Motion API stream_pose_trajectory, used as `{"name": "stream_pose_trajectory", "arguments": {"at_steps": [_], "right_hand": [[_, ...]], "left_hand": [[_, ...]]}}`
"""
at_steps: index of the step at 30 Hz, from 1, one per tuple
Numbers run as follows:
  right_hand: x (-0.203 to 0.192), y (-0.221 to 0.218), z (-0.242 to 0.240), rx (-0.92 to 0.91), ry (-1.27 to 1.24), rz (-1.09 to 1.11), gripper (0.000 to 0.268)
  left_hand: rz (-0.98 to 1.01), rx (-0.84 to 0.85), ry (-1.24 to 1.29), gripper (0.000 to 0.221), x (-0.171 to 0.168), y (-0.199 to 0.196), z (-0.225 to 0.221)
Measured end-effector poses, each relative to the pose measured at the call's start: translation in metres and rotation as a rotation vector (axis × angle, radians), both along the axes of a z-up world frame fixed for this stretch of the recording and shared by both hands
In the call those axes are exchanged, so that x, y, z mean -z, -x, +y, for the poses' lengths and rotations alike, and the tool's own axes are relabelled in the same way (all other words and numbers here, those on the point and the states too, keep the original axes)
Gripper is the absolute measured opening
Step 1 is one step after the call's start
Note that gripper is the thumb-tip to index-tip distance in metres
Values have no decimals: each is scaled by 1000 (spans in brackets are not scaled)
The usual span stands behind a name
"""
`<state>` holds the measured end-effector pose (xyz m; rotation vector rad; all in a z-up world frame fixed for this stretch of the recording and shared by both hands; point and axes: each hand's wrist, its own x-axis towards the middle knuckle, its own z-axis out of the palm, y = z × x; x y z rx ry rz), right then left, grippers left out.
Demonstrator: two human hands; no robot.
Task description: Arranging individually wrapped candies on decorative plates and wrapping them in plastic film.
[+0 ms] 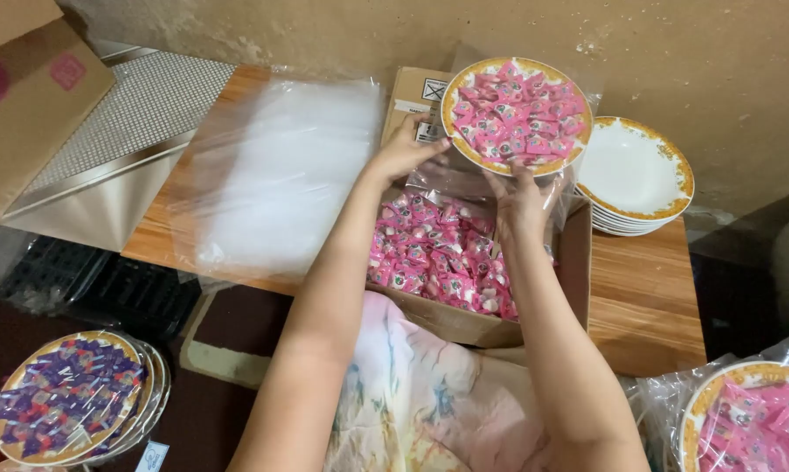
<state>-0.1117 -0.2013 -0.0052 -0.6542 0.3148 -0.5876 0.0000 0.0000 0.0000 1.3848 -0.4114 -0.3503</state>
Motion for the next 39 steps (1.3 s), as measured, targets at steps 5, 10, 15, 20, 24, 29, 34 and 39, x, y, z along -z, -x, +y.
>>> {"name": "stream_pose_trajectory", "arguments": {"at_steps": [5, 10, 15, 20, 24, 29, 34, 39], "right_hand": [[-9, 4, 4, 67, -38, -5, 92], [-29, 17, 14, 147, 20, -25, 95], [-3, 5, 2, 104, -49, -10, 103], [-10, 11, 10, 53, -51, 34, 94], [-15, 7, 13, 85, -34, 1, 97], [16, -7, -1, 30, -64, 2, 102], [39, -22, -26, -152, -104, -83, 90], [1, 6, -21, -566, 98, 29, 58]], "left_hand": [[59, 40, 28, 109, 6, 1, 1], [102, 260, -5, 102, 6, 6, 34], [158, 324, -158, 86, -43, 44, 41], [206, 181, -69, 72, -7, 7, 31], [176, 327, -136, 77, -28, 32, 42], [166, 324, -195, 71, -14, 19, 43], [132, 228, -246, 76, -10, 17, 34], [190, 44, -131, 55, -16, 18, 19]]}}
